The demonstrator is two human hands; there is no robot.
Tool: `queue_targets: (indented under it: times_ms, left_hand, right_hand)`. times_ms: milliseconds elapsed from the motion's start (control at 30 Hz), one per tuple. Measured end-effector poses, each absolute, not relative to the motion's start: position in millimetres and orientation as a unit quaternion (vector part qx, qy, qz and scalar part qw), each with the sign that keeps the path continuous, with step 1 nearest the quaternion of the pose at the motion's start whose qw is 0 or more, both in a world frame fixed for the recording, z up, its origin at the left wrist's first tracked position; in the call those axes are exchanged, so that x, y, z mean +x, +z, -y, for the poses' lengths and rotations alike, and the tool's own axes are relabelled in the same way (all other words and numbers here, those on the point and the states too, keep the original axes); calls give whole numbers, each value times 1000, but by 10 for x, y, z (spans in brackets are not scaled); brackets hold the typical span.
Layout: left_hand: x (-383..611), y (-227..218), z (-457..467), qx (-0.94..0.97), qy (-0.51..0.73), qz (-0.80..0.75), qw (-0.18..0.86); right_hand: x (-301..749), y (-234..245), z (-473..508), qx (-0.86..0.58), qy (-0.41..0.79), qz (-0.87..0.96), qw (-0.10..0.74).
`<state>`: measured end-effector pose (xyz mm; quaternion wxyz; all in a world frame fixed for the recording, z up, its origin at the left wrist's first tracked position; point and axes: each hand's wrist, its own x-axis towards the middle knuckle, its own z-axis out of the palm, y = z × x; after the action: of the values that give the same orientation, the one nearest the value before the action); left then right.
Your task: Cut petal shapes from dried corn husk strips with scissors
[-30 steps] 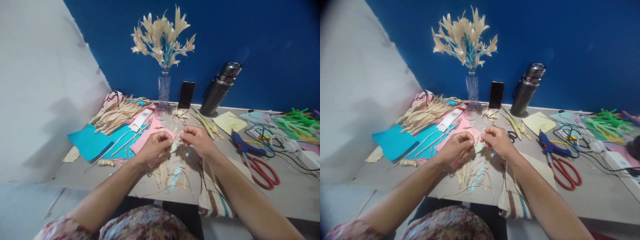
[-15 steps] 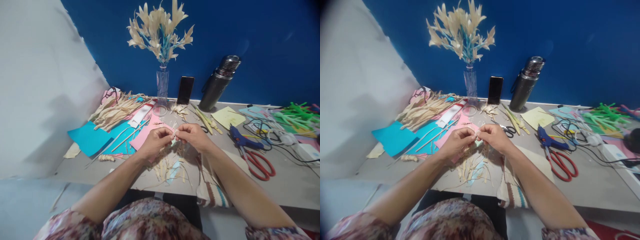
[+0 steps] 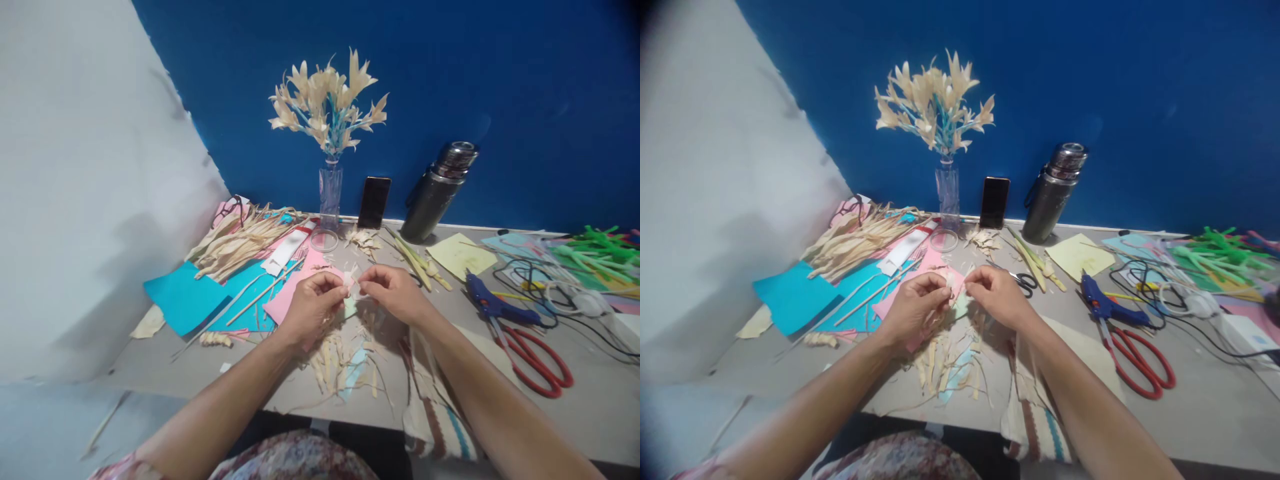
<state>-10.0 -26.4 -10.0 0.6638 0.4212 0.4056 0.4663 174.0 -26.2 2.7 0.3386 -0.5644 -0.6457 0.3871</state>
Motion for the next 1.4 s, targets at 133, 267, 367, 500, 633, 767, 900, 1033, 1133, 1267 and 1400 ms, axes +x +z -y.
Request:
queue_targets:
  times_ms: [133,267,367,500,633,767,900,1033,1133,1267,1400]
  left_hand:
    - [-96,-89,273,375,471,-398,692]
    - [-125,-93,266,352,458,-385,720]
    - [-142,-84,267,344,453,-381,729]
    - [-139,-85,271,340,467,-368,729]
    - [-127,-71,279,337,483,-352,728]
    - [-126,-1,311,307,489,-349,738]
    - [-134,48,328,296,484,-356,743]
    - [-142,-15,300,315,478,-356,739]
    - [-159,-78,275,325,455,-366,744]
    - [-226,-25,241,362,445,-369,731]
    - [-359,180,181,465,427,-381,675]
  right_hand:
    - [2128,-48,100,-721,54,680,118]
    - [2461,-138,-10,-733,88,674,24]
    - [2576,-179,-47,-735,114,668,23]
    - [2646,-202,-81,-735,135,664,21]
    - [2703,-191,-94,-732,138,667,24]
    - [2745,-152,-89,-713,163,681,42]
    - [2723,-105,-64,-678,237,689,99]
    - [2612,-41,-15,-595,396,632,298]
    - [2483,-12,13,-567,418,606,369]
    - [2270,-38,44,-589,399,597,371]
    - [2070,-89,118,-433,572,584,381]
